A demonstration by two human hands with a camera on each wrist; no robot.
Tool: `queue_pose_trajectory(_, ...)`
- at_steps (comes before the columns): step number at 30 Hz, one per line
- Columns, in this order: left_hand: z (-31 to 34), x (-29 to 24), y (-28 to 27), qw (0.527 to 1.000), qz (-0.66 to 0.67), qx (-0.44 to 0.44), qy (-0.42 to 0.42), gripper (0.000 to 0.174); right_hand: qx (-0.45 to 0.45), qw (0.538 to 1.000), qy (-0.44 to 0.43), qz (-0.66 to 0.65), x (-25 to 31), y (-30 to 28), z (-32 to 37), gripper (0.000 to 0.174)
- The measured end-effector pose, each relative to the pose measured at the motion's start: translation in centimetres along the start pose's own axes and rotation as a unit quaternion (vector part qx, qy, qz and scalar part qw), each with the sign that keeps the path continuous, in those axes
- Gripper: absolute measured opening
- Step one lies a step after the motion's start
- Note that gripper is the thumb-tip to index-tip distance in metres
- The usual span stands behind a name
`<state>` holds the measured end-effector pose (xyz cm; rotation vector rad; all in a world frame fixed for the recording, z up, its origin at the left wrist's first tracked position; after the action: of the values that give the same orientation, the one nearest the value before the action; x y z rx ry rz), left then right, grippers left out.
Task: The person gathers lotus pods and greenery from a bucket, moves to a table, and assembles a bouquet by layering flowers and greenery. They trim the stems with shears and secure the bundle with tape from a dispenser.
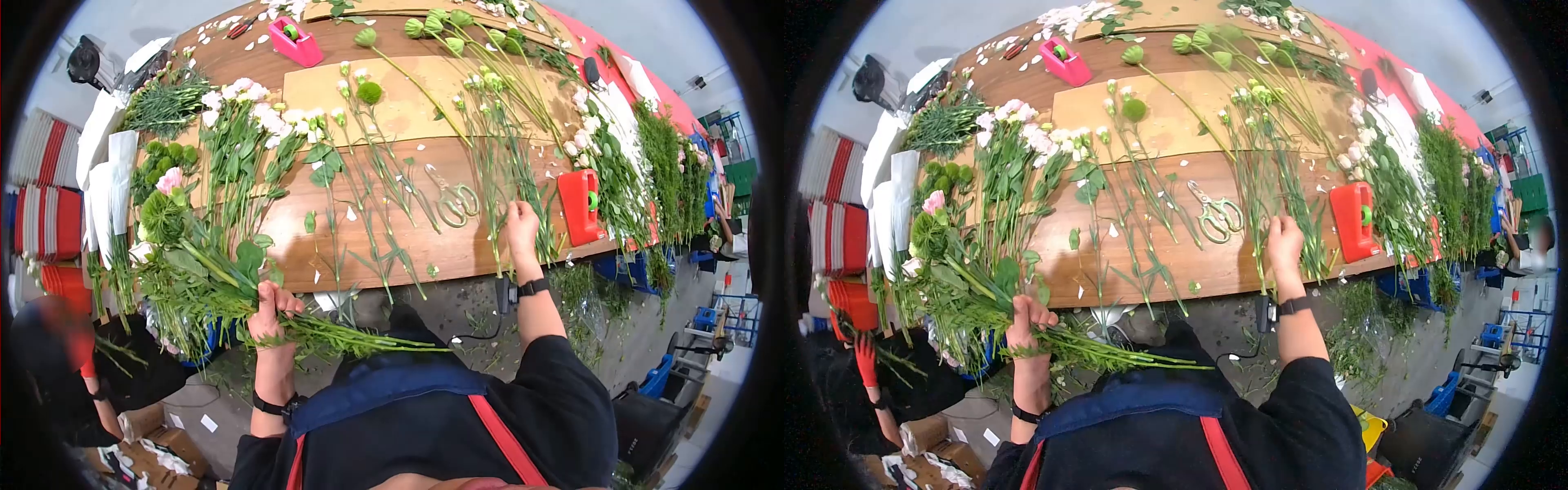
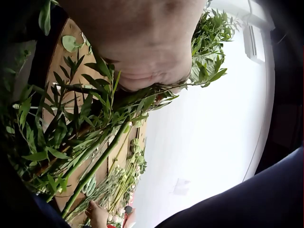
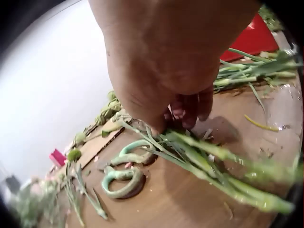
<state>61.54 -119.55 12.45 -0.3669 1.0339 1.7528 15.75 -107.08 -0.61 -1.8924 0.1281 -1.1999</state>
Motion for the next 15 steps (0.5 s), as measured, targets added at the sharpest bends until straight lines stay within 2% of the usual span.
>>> queue_pose_trajectory(1, 0.0, 0.0, 0.3, 1.000, -0.001, -0.006, -0.001, 0.030, -0.037, 0.998, -0.025, -0.035, 0.1, -0.7, 0.1, 0.024)
queue_pose_trajectory(4, -0.2, -0.3, 0.7, 1.000, -0.007, -0.009, -0.002, 0.031, -0.046, 0.992, 0.029, -0.116, 2.7, -3.1, 0.6, 0.025)
queue_pose_trajectory(5, -0.2, -0.3, 0.6, 1.000, -0.008, -0.005, -0.002, 0.031, -0.034, 0.989, 0.037, -0.138, -1.1, -2.4, 0.3, 0.026)
queue_pose_trajectory(8, -0.3, -0.4, 0.5, 1.000, -0.010, 0.012, 0.005, 0.030, -0.019, 0.984, 0.065, -0.166, -1.0, -3.9, 0.3, 0.028)
queue_pose_trajectory(13, -0.1, -1.1, 0.2, 1.000, -0.012, 0.024, 0.010, 0.030, -0.018, 0.987, 0.014, -0.160, -0.5, -4.5, 1.6, 0.033)
queue_pose_trajectory(15, -0.1, -1.2, -0.3, 0.999, -0.007, 0.031, 0.012, 0.031, -0.007, 0.971, 0.053, -0.234, 0.3, -4.1, 2.8, 0.032)
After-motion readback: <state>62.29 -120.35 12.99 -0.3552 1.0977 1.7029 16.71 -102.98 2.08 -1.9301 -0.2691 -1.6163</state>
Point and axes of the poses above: each hand's wrist, its own z-axis away from the middle knuckle, its own y-axis out of the palm, x = y × z, the point moved 1 cm from there along -z, towards the middle knuckle, and after that the axes turned 11 degrees about -y, right-handed, at the moved point
